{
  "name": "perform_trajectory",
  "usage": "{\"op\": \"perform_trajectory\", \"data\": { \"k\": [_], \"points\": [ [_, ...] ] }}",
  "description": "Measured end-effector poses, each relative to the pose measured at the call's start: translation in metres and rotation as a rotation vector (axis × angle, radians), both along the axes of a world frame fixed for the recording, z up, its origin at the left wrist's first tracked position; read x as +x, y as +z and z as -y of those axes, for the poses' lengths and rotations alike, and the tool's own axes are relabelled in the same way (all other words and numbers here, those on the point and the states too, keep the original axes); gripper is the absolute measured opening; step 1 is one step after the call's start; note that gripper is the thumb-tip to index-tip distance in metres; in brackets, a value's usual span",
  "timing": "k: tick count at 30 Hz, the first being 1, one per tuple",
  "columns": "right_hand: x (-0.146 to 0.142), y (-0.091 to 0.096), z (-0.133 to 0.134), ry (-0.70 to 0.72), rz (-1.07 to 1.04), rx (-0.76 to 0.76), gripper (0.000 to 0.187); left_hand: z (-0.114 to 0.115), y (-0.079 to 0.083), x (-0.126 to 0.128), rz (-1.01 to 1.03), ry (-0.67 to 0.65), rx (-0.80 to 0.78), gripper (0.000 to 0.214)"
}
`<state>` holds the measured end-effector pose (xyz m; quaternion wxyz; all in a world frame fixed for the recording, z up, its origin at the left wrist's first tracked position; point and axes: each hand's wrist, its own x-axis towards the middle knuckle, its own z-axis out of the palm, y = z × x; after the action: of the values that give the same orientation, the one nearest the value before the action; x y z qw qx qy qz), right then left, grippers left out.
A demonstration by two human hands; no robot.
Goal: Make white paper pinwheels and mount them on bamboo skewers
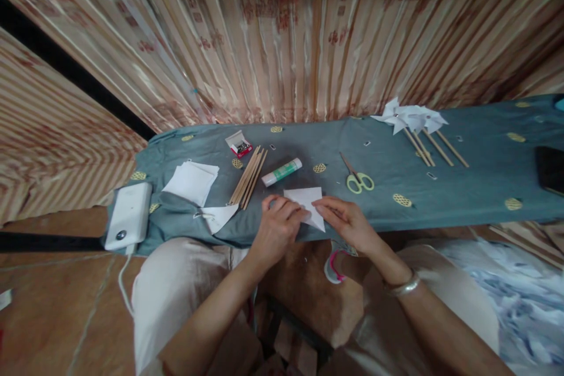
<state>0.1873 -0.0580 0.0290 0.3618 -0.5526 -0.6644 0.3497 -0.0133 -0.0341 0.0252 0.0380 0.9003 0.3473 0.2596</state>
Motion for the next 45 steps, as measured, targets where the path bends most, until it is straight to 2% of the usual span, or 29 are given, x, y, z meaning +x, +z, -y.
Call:
{"op": "perform_trajectory", "data": {
  "k": [5, 9, 12, 15, 23, 28, 32, 36, 40, 42, 45],
  "points": [
    [0.001, -0.014, 0.002, 0.022, -0.034, -0.007, 0.033, -0.006, -0.004, -0.005, -0.018, -0.010, 0.025, 0.016],
    [-0.002, -0.020, 0.010, 0.015, 0.191, 0.139, 0.038, -0.006, -0.010, -0.014, -0.054, -0.027, -0.009, 0.016],
    [-0.005, -0.018, 0.015, 0.028, 0.338, 0.262, 0.035, -0.001, -0.012, -0.021, -0.070, -0.046, -0.050, 0.018],
    [-0.007, -0.014, 0.014, 0.058, 0.373, 0.316, 0.023, 0.006, -0.012, -0.025, -0.045, -0.061, -0.102, 0.018],
    [-0.012, -0.016, -0.006, 0.019, 0.203, 0.153, 0.022, 0.013, -0.014, -0.030, 0.147, 0.079, -0.330, 0.025],
    [-0.019, -0.020, -0.018, -0.015, 0.111, 0.111, 0.021, 0.009, -0.023, -0.032, 0.218, 0.179, -0.383, 0.027],
    [-0.024, -0.028, -0.027, -0.065, 0.124, 0.062, 0.020, 0.008, -0.026, -0.033, 0.257, 0.235, -0.414, 0.038],
    [-0.026, -0.032, -0.033, -0.088, 0.148, 0.111, 0.017, 0.010, -0.019, -0.032, 0.219, 0.214, -0.349, 0.044],
    [-0.027, -0.030, -0.035, -0.085, 0.196, 0.122, 0.014, 0.020, -0.014, -0.026, 0.043, 0.071, -0.167, 0.040],
    [-0.028, -0.029, -0.036, -0.090, 0.223, 0.122, 0.013, 0.026, -0.016, -0.021, -0.035, 0.021, -0.158, 0.042],
    [-0.029, -0.028, -0.037, -0.104, 0.252, 0.128, 0.011, 0.033, -0.022, -0.016, -0.124, 0.034, -0.200, 0.047]
  ]
}}
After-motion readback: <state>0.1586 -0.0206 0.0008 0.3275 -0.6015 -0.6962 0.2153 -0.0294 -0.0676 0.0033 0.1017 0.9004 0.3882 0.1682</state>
